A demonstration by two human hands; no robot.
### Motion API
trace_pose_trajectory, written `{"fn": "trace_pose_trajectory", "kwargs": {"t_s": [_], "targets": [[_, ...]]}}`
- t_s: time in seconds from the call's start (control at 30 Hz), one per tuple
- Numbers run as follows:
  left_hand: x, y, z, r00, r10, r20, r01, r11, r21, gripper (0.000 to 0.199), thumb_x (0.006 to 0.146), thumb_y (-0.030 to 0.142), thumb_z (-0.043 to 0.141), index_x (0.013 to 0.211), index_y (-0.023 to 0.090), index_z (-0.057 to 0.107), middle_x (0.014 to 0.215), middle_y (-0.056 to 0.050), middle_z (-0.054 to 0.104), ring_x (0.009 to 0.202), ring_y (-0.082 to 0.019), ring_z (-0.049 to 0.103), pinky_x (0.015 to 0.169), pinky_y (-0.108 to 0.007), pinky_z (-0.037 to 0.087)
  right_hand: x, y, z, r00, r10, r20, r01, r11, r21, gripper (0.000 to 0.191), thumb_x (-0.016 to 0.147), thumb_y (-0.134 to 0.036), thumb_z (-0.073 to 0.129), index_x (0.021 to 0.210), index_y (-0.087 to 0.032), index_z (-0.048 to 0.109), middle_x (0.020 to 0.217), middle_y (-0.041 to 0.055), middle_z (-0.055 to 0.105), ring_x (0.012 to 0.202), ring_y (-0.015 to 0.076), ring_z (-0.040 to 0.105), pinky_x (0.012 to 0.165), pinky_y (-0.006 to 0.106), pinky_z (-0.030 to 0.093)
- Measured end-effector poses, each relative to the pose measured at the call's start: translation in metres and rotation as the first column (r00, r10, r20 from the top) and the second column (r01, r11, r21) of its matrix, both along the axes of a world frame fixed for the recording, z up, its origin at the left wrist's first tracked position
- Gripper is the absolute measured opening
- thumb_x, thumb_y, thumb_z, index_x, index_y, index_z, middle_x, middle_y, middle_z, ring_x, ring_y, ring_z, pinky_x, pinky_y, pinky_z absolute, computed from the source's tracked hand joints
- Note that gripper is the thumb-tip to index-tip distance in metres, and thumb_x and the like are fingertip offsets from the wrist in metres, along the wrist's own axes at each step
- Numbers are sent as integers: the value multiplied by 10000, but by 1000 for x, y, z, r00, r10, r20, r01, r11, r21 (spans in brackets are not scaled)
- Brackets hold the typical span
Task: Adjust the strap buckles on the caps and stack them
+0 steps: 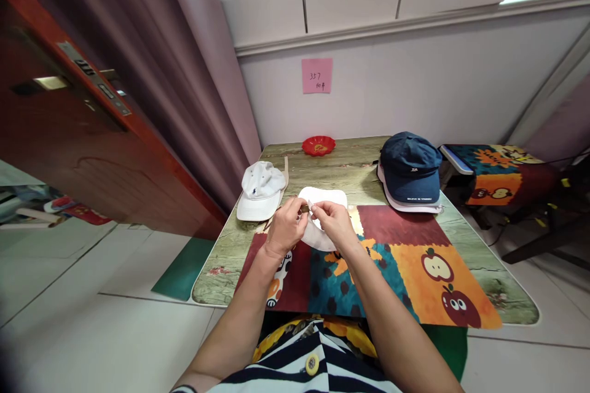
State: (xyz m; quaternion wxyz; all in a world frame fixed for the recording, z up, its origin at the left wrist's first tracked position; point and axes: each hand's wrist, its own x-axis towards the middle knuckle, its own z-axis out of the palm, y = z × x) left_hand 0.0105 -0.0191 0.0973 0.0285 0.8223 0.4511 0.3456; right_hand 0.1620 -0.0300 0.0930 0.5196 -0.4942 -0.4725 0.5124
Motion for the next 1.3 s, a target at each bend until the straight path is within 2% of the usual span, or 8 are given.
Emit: {"fn": "trace_pose_trajectory", "kwargs": {"t_s": [0.17,0.27,0.47,0.57,0.7,0.9,1.13,1.3], "targets": [[-4,0,1,1000,21,-8,-21,1000,-1,185,862,91,545,988,216,599,966,-65,651,928,-224,622,820,-331,490,1,1,-1,1000,6,18,-6,1000,9,410,734,-588,695,744,-180,657,623,-7,583,457,83,324,445,246,239],[-9,3,-2,983,-34,178,41,999,-34,178,873,132,588,1008,214,669,1005,-60,682,917,-197,638,849,-325,502,10,1,1,992,-40,119,33,997,67,387,780,-574,658,780,-187,681,683,24,643,490,110,429,479,251,327],[-9,15,-26,679,98,727,236,909,-342,266,768,281,772,1014,182,767,928,-51,754,677,-125,629,678,-269,531,21,-6,11,809,-263,526,152,957,245,297,881,-469,571,789,-226,716,657,39,684,583,173,570,562,270,356],[-5,18,-33,553,185,813,320,853,-412,342,713,297,814,1022,159,771,882,-48,760,623,-99,610,648,-249,526,16,-9,14,839,-187,512,91,974,206,315,891,-458,542,727,-223,673,624,17,659,548,161,556,558,267,355],[-3,19,-34,511,200,836,378,821,-428,370,684,279,834,1028,155,778,843,-41,758,621,-89,614,654,-236,526,10,-10,15,832,-174,527,84,978,190,329,869,-455,556,656,-217,638,556,-5,585,516,144,496,536,269,318],[-4,19,-36,545,196,815,355,827,-436,367,716,290,812,1054,155,770,836,-45,756,630,-106,629,657,-251,538,7,-10,14,835,-200,512,112,974,199,307,854,-438,583,659,-214,661,558,-10,577,524,138,472,542,266,319],[-10,19,-22,825,-52,563,203,956,-210,225,807,279,761,1023,217,779,1197,-89,712,771,-122,636,645,-236,510,14,-9,9,838,-196,509,98,972,212,304,849,-447,578,694,-215,700,568,-3,590,529,144,468,550,268,327],[-10,11,-5,916,-128,380,185,976,-117,232,867,184,687,1089,220,741,1137,-78,733,778,-137,653,786,-296,548,20,-11,11,838,-201,508,96,970,226,289,835,-443,593,704,-212,707,585,2,597,569,154,499,574,267,346]]}}
